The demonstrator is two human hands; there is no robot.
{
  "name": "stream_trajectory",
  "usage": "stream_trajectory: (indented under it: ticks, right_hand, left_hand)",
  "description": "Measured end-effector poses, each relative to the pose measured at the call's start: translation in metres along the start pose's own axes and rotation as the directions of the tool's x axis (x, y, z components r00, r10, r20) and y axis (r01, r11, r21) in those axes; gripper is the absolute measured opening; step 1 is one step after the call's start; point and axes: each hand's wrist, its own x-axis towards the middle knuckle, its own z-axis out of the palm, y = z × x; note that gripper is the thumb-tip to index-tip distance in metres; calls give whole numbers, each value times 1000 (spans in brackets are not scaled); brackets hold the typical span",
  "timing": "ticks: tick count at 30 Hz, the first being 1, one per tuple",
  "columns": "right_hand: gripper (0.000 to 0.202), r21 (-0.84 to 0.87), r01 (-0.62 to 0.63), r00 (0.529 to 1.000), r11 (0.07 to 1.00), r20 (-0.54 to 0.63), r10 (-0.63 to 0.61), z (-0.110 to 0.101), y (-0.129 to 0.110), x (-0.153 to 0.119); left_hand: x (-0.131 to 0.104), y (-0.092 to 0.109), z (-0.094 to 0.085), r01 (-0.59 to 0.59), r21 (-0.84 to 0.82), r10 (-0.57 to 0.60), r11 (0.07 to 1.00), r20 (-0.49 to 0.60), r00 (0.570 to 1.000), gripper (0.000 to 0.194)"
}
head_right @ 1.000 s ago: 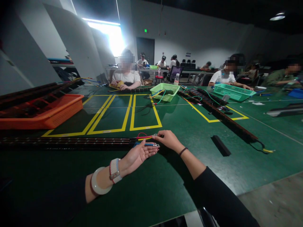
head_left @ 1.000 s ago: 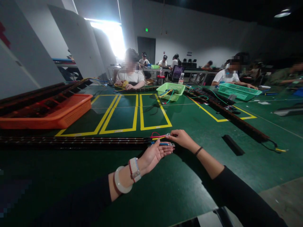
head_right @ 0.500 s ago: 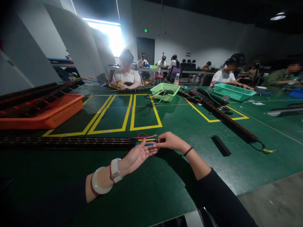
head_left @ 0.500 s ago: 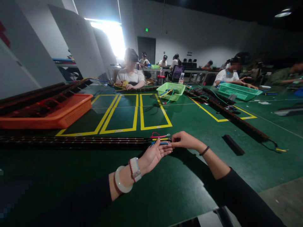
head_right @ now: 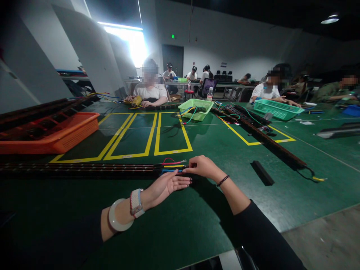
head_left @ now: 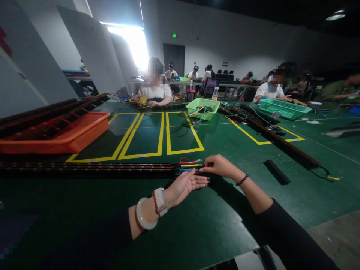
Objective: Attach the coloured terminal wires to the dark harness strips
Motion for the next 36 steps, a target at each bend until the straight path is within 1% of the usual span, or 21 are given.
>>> stream_trajectory:
  ticks: [6, 9, 11, 14, 16, 22, 25, 28, 31, 32, 34, 36]
  right_hand:
    - [34, -90, 35, 999, 995, 4, -35, 1, 6, -1]
    - [33, -66, 103, 995, 992, 16, -102, 1, 7, -1]
    - [34, -25, 118, 993, 993, 28, -117, 1, 6, -1]
    - [35, 9, 71, 997, 997, 16, -71, 0, 2, -1]
    - [36, 1, 51, 999, 999, -3, -51, 0, 0, -1]
    - [40, -179, 7, 992, 984, -121, -29, 3, 0, -1]
    - [40, -212, -23, 990, 977, -143, -8, 3, 1, -1]
    - [35, -210, -26, 989, 977, -147, -6, 2, 0, -1]
    - [30, -155, 33, 984, 987, -171, -59, 2, -2, -2]
    - [33, -124, 67, 980, 990, -181, -89, 3, -3, -3]
    - [46, -68, 134, 970, 989, -195, -145, 4, -5, -3]
    - [57, -45, 181, 961, 982, -205, -187, 7, -5, -2]
  left_hand:
    - [1, -3, -3, -25, 28, 24, 999, 33, 999, 24]
    - [3, -5, -5, -49, 34, 48, 998, 45, 998, 22]
    - [3, -6, -6, -51, 29, 50, 998, 43, 998, 23]
    - [3, -5, -5, -47, 28, 46, 999, 33, 998, 21]
    - [2, -5, -4, -46, 38, 45, 998, 34, 998, 18]
    - [-2, -1, 2, -6, 117, 2, 993, 35, 999, 14]
    - [-4, 1, 4, -4, 129, -1, 992, 37, 999, 13]
    - [-4, 1, 4, -7, 118, 3, 993, 37, 999, 12]
    - [-3, 0, 3, -2, 108, -1, 994, 26, 1000, 12]
    - [-2, -1, 2, -2, 104, 0, 995, 25, 1000, 13]
    - [-1, -2, 1, -6, 86, 4, 996, 31, 1000, 15]
    - [1, -3, -1, -9, 59, 7, 998, 31, 999, 17]
